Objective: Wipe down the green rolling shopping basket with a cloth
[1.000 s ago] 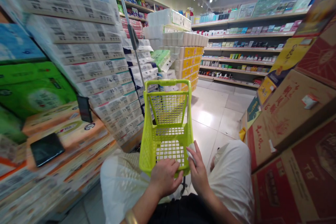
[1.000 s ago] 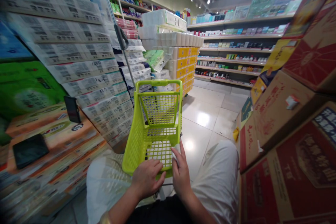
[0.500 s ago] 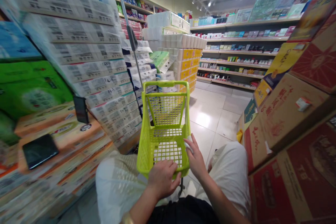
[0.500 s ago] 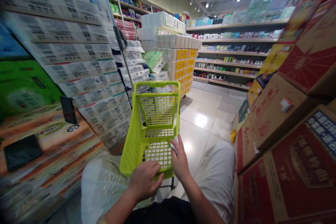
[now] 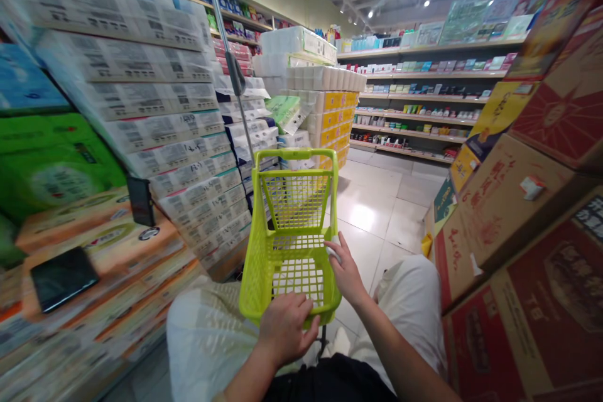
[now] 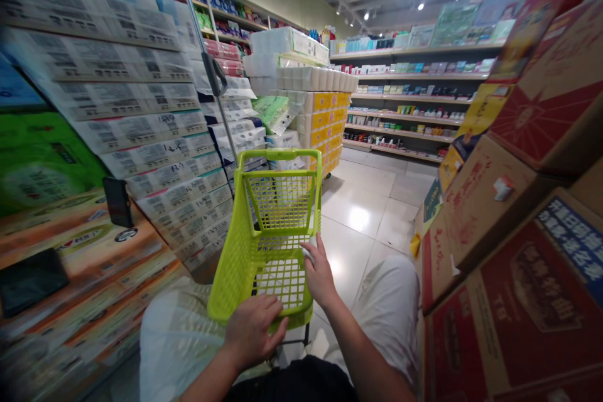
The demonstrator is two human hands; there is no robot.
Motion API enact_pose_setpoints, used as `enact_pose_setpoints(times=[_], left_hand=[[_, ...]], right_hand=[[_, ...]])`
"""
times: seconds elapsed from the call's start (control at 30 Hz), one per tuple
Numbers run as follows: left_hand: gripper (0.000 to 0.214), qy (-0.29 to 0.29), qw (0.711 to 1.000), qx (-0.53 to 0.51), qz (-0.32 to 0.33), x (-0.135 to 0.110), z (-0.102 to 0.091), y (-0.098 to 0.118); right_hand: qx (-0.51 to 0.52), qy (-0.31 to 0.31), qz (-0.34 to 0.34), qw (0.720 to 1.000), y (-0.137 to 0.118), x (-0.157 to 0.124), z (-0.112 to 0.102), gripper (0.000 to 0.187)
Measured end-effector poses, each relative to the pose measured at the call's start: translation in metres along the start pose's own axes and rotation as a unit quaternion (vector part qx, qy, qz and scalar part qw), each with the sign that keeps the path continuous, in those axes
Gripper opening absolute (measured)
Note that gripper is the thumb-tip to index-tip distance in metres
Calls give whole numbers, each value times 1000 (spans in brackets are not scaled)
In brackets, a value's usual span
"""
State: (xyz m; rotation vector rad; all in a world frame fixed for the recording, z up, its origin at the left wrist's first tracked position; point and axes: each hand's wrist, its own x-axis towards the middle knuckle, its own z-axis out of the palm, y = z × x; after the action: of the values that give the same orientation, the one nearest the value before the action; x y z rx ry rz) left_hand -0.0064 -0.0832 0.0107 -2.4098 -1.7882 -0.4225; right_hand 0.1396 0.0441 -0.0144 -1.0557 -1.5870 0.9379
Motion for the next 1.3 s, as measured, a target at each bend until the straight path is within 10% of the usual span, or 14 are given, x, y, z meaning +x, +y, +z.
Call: enact_pose_setpoints(times=[0.23, 0.53, 0.83, 1.1, 1.3], left_hand=[[16, 1, 1000, -3, 4, -4, -1, -1], [17, 0, 1000, 2, 0, 0, 0, -1], [15, 22, 1000, -3, 10, -4, 1, -3], [16, 30, 999, -3, 16, -8, -2, -6], [14, 32, 999, -10, 23, -11, -3, -8]], right_hand=[[21, -1, -51, 998, 5, -79, 4, 32], [36, -3, 16, 999, -5, 1, -2, 32], [38, 6, -18, 999, -1, -84, 6, 33], [-13, -31, -11, 999, -15, -7, -12, 31], [-99, -97, -191, 972, -14, -68, -10, 19]])
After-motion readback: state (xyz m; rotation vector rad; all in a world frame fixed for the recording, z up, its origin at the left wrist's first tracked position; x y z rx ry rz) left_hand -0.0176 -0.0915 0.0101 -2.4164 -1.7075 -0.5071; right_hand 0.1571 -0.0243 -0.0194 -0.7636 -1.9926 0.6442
